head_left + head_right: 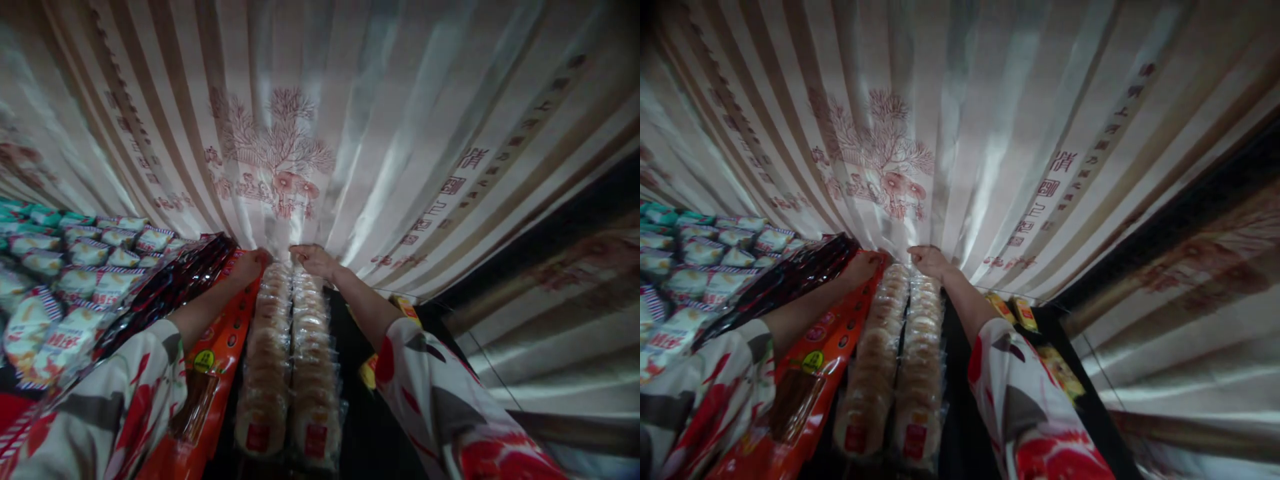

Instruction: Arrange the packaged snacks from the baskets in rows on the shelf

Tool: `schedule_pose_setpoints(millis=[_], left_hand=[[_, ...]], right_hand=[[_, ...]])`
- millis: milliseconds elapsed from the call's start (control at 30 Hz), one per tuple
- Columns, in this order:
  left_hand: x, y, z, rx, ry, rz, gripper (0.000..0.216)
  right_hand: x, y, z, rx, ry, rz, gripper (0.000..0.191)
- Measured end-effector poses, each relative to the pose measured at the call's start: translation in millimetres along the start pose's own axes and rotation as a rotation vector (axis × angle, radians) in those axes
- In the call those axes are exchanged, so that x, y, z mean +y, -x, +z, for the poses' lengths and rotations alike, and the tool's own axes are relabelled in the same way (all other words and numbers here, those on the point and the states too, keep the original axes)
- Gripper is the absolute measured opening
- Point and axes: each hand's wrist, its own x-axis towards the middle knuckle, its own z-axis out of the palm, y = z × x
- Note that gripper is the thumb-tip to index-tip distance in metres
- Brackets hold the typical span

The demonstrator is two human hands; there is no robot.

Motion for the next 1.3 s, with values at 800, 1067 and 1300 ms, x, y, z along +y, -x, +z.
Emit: schedule_pose_setpoints(millis=[800,1067,1300], left_hand=[[-15,-44,45,-0.043,-0.01,-0.026,0.023],[-21,-42,36,-0.054,0.025,-0.025,0.02],[-19,-38,34,-0.04,0.037,-0.026,0.02]], right_hand=[[6,-39,32,-0.149,0.471,0.025,0.021],[9,-43,41,0.014,0.312,0.092,0.021],[14,-41,49,0.024,0.324,0.077,0.018]])
